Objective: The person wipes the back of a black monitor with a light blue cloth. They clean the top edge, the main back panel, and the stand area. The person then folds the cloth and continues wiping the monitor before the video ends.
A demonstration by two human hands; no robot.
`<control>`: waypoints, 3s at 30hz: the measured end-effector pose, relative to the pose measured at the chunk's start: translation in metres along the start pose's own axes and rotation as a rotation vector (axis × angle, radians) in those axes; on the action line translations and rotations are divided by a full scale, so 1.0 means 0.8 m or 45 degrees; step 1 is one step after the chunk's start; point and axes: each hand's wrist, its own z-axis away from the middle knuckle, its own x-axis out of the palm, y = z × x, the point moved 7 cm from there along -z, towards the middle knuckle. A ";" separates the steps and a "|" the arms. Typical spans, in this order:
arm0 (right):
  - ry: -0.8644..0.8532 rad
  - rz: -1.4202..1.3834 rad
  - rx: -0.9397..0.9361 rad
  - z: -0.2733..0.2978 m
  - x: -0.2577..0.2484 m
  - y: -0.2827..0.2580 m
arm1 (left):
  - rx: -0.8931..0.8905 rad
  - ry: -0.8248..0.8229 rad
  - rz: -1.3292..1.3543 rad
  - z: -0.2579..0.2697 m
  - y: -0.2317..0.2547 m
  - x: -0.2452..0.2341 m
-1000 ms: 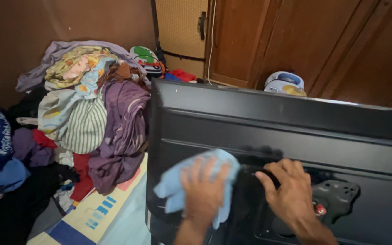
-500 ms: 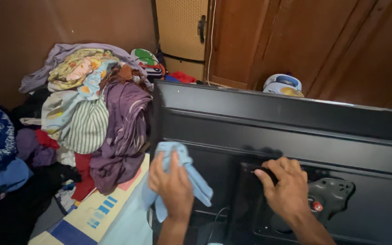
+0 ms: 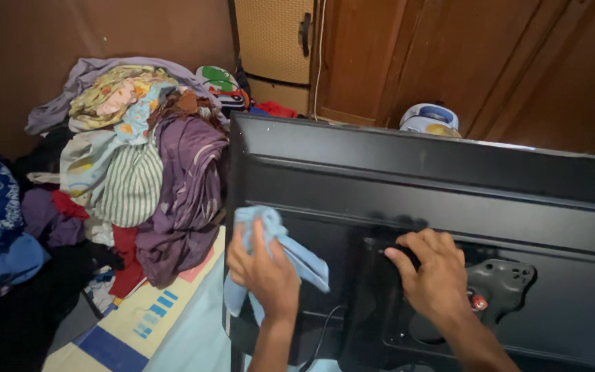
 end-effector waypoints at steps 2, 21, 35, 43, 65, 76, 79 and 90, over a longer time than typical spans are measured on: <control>-0.062 0.020 0.028 -0.004 -0.001 -0.004 | -0.106 0.037 -0.020 0.000 -0.004 -0.008; -0.032 0.000 -0.078 -0.004 -0.005 -0.032 | 0.406 -0.182 0.065 0.015 0.058 -0.002; 0.028 -0.077 -0.111 0.006 -0.005 -0.034 | 0.949 -0.843 0.120 0.103 -0.002 -0.011; 0.060 -0.089 -0.079 0.006 -0.006 -0.033 | 0.958 -0.901 0.240 0.086 0.040 -0.003; 0.068 -0.094 -0.034 0.023 -0.013 -0.030 | 0.473 -0.407 0.303 0.017 0.049 -0.028; 0.028 -0.079 -0.001 0.007 0.003 -0.021 | -0.089 0.083 0.116 0.022 -0.040 -0.035; 0.016 -0.091 0.006 0.009 0.001 -0.019 | 0.236 -0.056 0.107 0.019 0.006 -0.030; -0.014 -0.086 -0.005 0.004 0.005 -0.018 | -0.161 -0.016 0.277 -0.010 -0.059 -0.028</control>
